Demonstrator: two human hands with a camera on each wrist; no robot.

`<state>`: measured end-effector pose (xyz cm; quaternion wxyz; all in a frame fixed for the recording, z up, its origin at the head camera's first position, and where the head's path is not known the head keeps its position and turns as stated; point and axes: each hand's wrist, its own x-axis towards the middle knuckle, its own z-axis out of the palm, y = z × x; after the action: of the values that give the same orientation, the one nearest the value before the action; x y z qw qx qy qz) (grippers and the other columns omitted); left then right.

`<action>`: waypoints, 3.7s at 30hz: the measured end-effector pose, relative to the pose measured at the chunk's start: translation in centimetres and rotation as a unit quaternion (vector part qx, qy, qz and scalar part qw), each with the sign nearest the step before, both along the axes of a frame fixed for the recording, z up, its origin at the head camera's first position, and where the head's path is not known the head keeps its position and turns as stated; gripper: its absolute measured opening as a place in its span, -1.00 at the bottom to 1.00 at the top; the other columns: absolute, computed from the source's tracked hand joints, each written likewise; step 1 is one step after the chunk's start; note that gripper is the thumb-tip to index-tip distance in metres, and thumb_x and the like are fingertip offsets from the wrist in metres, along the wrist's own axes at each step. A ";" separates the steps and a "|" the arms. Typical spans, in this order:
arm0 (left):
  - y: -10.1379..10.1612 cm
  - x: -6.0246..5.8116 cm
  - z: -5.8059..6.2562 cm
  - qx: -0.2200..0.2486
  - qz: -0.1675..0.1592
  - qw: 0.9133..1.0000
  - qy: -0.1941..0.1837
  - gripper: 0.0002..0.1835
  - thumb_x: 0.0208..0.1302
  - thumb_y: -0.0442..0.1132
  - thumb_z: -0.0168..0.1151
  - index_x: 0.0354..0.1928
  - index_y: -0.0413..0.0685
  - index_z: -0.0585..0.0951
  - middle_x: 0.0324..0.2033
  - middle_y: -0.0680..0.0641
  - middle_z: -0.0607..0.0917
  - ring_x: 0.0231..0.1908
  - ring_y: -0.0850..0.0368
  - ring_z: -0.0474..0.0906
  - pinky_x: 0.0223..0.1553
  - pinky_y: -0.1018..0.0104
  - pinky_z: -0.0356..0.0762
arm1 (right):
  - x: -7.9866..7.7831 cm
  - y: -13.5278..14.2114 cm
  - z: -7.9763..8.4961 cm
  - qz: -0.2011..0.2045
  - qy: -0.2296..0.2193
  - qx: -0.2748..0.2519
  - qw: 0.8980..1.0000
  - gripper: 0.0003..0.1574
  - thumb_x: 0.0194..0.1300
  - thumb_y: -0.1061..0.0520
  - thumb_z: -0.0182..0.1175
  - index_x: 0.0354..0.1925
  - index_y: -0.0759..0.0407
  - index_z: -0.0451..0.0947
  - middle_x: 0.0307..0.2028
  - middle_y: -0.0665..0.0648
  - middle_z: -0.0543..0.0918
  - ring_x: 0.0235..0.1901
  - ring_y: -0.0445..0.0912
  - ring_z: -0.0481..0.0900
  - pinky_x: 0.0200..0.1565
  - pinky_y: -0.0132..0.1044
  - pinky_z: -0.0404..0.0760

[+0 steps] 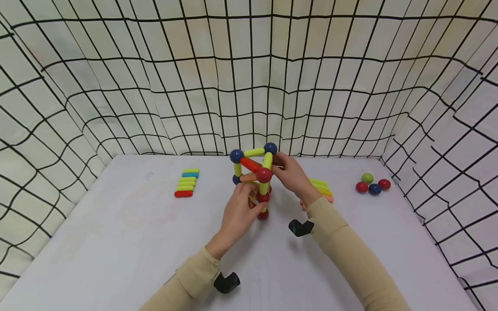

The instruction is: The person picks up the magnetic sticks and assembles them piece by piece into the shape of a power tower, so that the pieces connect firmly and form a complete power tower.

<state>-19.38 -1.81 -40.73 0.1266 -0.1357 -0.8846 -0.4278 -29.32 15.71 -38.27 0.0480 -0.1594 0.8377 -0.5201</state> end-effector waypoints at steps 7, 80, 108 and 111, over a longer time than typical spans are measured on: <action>-1.5 -0.3 -0.2 0.014 0.002 1.000 0.010 -0.61 0.17 -0.31 0.35 0.03 -0.25 0.52 -0.13 -0.14 0.46 -0.24 0.00 0.53 -0.33 0.37 0.56 | 1.4 1.1 -0.1 -0.027 0.017 -0.001 0.999 -0.46 0.41 -0.05 0.18 0.26 0.09 0.40 0.13 0.18 0.55 0.18 0.05 0.44 0.26 0.05 0.38; -6.0 -4.8 5.8 0.315 -0.072 0.943 -0.086 -0.60 0.38 -0.13 0.22 0.21 -0.05 0.56 0.10 0.01 0.61 0.09 0.08 0.52 0.21 0.13 0.41 | 3.9 1.4 -0.5 -0.018 -0.019 -0.036 0.999 -0.46 0.37 -0.09 0.22 0.21 0.09 0.44 0.12 0.14 0.54 0.18 0.03 0.41 0.28 0.05 0.33; -5.2 -4.1 2.0 0.052 -0.009 0.998 -0.043 -0.64 0.25 -0.34 0.33 0.03 -0.25 0.47 -0.23 -0.14 0.54 -0.27 0.04 0.48 -0.28 0.30 0.52 | 4.2 1.5 -1.2 -0.020 -0.028 0.000 0.999 -0.46 0.35 -0.08 0.24 0.17 0.13 0.40 0.12 0.15 0.52 0.18 0.09 0.44 0.17 0.05 0.47; -5.2 -4.3 1.9 0.044 0.003 0.999 -0.026 -0.71 0.26 -0.37 0.30 -0.01 -0.25 0.50 -0.25 -0.11 0.56 -0.29 0.05 0.49 -0.30 0.30 0.52 | 4.3 1.4 -1.3 -0.022 -0.031 0.003 0.999 -0.47 0.34 -0.06 0.25 0.14 0.15 0.39 0.10 0.15 0.52 0.16 0.08 0.45 0.16 0.03 0.49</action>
<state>-23.71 -7.00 -38.79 0.1106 -0.1165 -0.8681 -0.4696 -25.04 17.12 -39.56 0.0631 -0.1248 0.8406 -0.5233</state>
